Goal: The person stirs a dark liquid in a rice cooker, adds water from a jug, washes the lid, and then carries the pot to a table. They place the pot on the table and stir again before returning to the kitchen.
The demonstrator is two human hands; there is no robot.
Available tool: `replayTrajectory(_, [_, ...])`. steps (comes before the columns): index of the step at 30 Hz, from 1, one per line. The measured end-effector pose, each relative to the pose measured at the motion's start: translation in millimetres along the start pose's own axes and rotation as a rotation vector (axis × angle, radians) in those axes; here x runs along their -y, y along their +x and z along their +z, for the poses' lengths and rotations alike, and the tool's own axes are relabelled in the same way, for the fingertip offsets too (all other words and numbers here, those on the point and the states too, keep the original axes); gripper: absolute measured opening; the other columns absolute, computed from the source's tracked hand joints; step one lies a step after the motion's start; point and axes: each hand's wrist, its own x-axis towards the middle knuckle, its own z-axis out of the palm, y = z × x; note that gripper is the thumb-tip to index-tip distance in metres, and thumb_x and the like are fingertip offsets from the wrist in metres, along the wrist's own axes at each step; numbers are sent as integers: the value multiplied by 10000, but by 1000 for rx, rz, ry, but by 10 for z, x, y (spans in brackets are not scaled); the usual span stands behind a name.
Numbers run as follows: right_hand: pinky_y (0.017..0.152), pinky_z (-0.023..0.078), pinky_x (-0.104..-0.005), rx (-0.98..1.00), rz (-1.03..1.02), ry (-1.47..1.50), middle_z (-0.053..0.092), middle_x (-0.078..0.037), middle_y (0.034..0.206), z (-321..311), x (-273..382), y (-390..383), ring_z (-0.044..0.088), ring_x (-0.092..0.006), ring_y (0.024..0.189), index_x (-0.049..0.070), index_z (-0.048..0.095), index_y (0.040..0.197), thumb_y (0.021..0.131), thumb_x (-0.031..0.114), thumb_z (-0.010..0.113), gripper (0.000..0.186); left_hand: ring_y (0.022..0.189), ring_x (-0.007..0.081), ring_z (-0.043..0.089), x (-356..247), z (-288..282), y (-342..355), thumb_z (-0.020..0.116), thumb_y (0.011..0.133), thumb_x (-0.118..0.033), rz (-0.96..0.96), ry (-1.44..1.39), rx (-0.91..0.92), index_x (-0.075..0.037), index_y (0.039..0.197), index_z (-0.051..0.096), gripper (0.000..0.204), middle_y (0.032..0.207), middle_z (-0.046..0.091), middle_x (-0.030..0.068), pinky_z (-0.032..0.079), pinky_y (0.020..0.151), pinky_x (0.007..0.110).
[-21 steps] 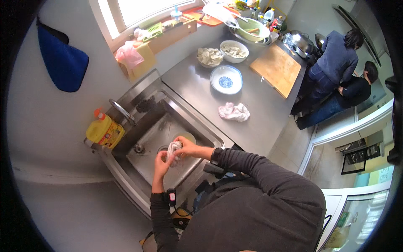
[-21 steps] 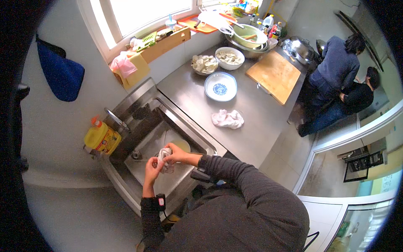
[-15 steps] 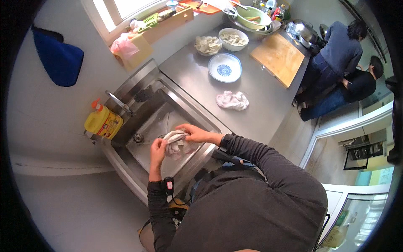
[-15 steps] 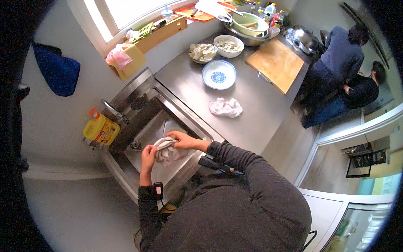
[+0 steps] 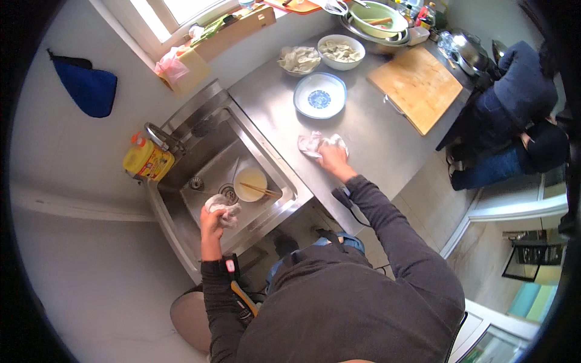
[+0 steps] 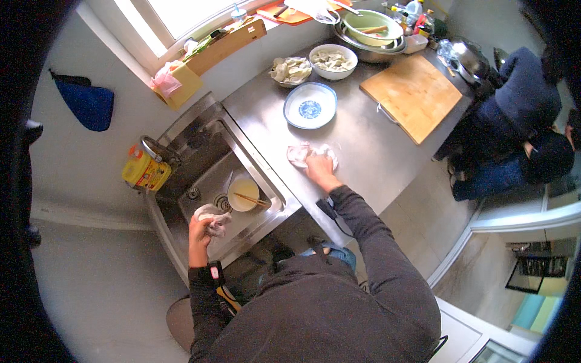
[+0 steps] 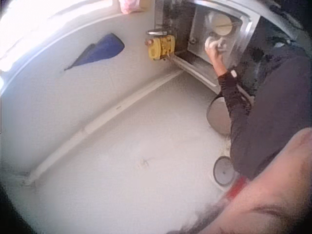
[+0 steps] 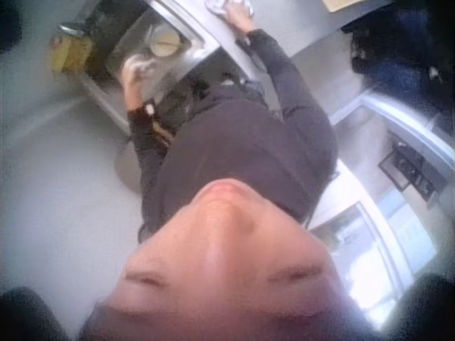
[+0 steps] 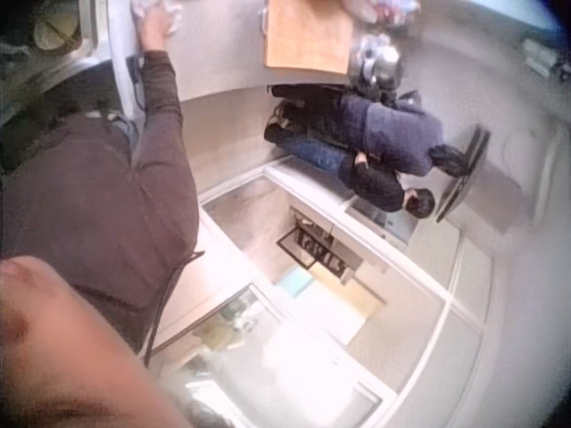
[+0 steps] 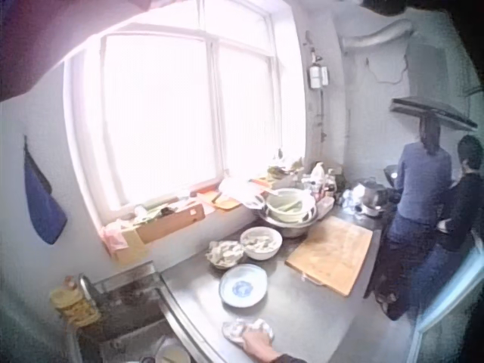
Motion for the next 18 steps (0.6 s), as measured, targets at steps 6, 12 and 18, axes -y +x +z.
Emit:
replayTrajectory(6, [896,442,-406,618,-5,2590,506,-134,1208,-121,-142,-264,535,-244,1051,37,405,1252,923,356,361,460,875,289,601,31,276,-875,522,648,55,138,-346,81,-21,1213,421,578,1085,550,180,566,636,410])
replayTrajectory(12, [924,413,-408,1131,-19,2777,496,-102,1171,-21,975,-971,473,-250,1104,58,416,1228,915,351,410,428,1054,276,540,128,966,-1506,542,812,-132,342,-502,188,23,1202,437,432,1196,512,157,446,897,409])
replayTrajectory(18, [901,433,-317,1132,-432,1907,495,-61,1172,109,1206,-1570,514,-192,1025,63,416,1247,880,429,489,523,848,148,559,529,1163,-1915,529,894,-246,554,340,-62,-14,800,642,275,949,584,39,427,752,257])
